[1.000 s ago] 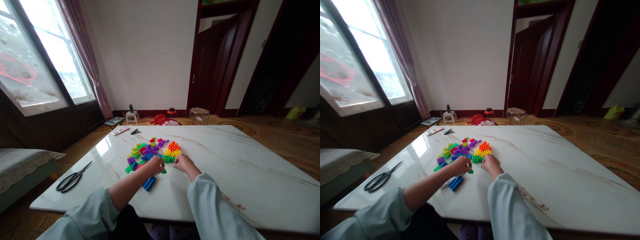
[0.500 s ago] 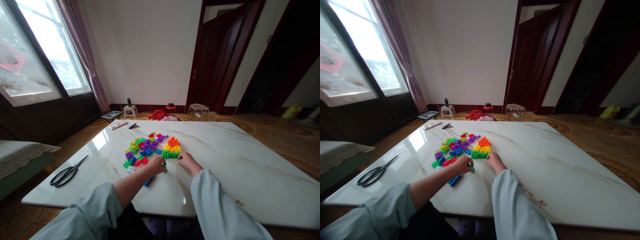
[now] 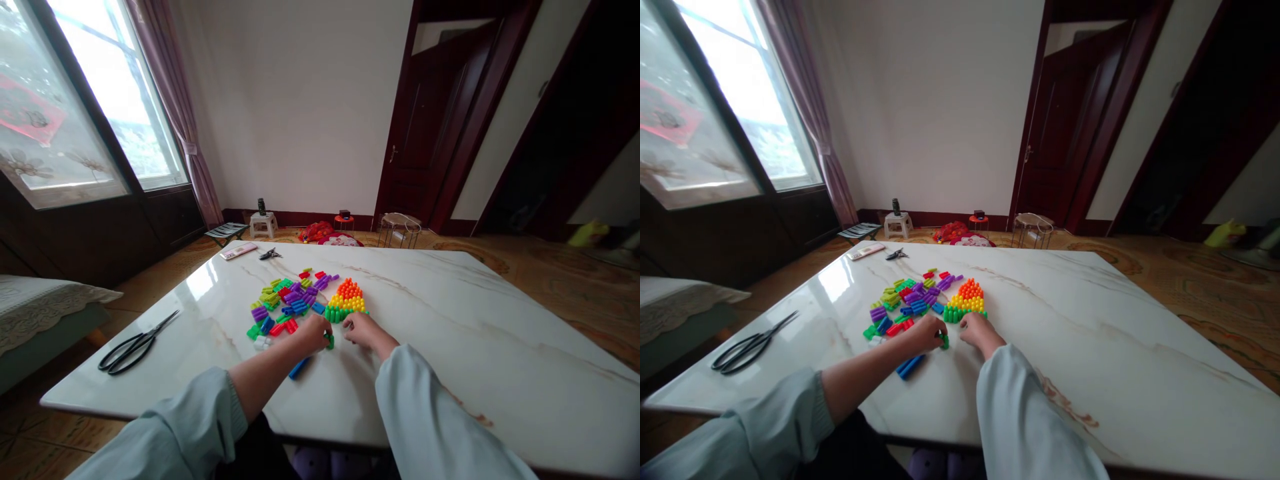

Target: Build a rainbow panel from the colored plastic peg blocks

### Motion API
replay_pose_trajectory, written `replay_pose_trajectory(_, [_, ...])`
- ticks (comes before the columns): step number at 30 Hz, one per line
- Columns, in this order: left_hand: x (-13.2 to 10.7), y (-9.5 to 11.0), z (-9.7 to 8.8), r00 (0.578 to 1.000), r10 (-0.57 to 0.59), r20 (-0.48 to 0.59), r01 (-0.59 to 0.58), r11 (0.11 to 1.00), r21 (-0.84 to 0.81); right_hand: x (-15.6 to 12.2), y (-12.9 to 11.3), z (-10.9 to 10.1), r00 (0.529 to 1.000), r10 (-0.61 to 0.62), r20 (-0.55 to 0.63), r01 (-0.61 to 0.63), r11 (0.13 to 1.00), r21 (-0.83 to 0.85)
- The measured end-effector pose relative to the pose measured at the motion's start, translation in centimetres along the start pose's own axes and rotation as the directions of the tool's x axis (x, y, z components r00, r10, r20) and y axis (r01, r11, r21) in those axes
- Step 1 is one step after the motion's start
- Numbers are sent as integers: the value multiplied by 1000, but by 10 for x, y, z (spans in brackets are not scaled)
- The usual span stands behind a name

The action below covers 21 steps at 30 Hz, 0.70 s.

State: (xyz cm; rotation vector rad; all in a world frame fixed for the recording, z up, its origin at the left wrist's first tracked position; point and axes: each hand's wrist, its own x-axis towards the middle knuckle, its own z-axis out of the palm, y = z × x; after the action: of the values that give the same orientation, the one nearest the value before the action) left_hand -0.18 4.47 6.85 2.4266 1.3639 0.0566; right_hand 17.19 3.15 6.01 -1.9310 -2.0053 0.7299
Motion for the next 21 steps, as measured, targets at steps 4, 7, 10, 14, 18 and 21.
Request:
replay_pose_trajectory(4, [0, 3, -5, 997, -28, -78, 27, 1000, -7, -3, -11, -1, 990, -95, 100, 87, 993, 85])
replay_pose_trajectory(7, [2, 7, -10, 988, -29, -152, 22, 999, -44, -3, -20, -2, 990, -140, 27, 136, 984, 116])
replay_pose_trajectory(10, [5, 12, -13, 978, 6, -210, -24, 996, -84, -2, -22, -5, 992, -115, -52, 121, 983, 139])
replay_pose_trajectory(14, [8, 12, -11, 972, 15, -234, -54, 985, -161, -2, -12, -10, 987, -74, -143, 86, 993, 82])
replay_pose_trajectory(18, [6, 10, -7, 994, 7, -113, -26, 986, -162, -1, 1, -10, 975, 56, -215, -69, 996, -54])
replay_pose_trajectory(21, [0, 9, -8, 999, 11, 37, -7, 994, -106, 4, 4, -6, 965, 106, -238, -130, 988, -88])
